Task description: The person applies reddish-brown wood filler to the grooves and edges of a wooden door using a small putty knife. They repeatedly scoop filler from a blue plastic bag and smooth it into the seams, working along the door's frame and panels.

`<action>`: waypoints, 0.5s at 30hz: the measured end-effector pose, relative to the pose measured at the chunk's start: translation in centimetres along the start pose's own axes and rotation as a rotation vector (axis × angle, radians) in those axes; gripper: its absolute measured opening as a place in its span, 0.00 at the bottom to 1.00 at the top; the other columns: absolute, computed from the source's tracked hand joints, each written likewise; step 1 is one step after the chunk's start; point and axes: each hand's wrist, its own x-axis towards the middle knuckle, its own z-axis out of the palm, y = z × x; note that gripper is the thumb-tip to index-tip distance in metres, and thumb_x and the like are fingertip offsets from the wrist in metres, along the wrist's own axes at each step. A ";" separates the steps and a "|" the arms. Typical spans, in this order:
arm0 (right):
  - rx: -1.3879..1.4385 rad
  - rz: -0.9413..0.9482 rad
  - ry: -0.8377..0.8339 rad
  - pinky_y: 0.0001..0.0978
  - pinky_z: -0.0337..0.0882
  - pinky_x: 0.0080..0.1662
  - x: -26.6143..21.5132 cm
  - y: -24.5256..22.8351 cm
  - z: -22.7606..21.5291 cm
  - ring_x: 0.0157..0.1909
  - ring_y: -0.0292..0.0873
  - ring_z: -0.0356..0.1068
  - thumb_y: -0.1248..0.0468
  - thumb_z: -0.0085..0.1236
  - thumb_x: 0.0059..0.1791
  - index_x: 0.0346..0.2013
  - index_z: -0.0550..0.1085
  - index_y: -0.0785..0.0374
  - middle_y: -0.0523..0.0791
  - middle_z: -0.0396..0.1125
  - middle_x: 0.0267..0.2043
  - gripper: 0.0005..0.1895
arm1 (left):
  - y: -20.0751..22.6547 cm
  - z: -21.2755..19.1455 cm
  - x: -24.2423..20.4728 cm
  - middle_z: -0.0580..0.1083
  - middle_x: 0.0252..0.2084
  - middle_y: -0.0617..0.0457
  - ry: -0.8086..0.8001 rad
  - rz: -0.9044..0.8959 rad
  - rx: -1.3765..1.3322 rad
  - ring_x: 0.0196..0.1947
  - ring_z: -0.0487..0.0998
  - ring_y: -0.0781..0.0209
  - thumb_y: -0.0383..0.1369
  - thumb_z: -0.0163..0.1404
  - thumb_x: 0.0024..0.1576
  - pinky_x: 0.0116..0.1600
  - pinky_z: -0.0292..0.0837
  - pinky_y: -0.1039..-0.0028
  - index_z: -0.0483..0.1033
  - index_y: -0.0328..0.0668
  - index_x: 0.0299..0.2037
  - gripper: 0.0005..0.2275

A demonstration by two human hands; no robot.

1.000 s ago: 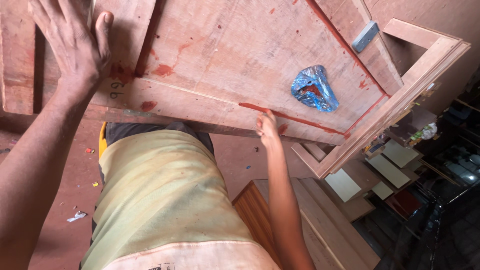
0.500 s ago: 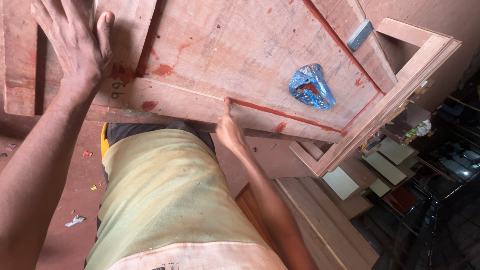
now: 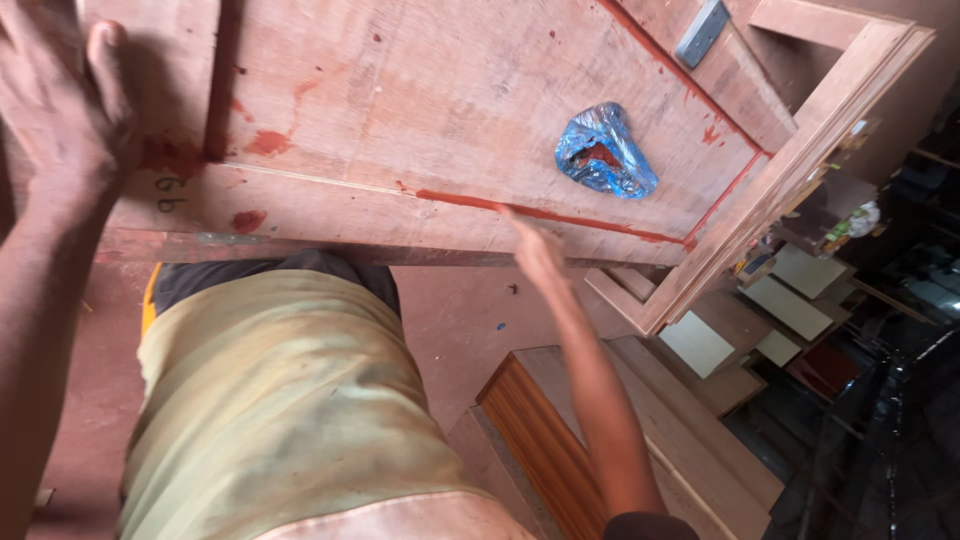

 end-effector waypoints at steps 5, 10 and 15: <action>0.088 0.154 -0.082 0.51 0.72 0.48 -0.4 9.6 1.2 0.42 0.54 0.75 0.73 0.46 0.48 0.68 0.65 0.30 0.51 0.76 0.40 0.39 | 1.1 -1.3 -0.3 0.73 0.42 0.33 -0.037 0.013 0.042 0.39 0.75 0.36 0.37 0.38 0.74 0.42 0.69 0.58 0.68 0.29 0.59 0.15; -0.142 0.204 0.024 0.56 0.72 0.49 -0.2 13.1 0.7 0.46 0.60 0.74 0.72 0.51 0.49 0.66 0.72 0.34 0.58 0.75 0.43 0.34 | 1.2 -0.3 -0.1 0.76 0.42 0.36 0.013 -0.011 0.026 0.39 0.79 0.41 0.37 0.37 0.75 0.42 0.75 0.61 0.71 0.30 0.57 0.15; 0.196 0.215 0.581 0.55 0.73 0.43 2.5 11.2 -1.9 0.40 0.60 0.75 0.61 0.51 0.56 0.59 0.76 0.47 0.58 0.73 0.40 0.17 | 3.1 -0.4 -0.3 0.72 0.50 0.35 0.064 0.016 0.022 0.47 0.75 0.40 0.38 0.38 0.75 0.50 0.71 0.58 0.69 0.31 0.61 0.16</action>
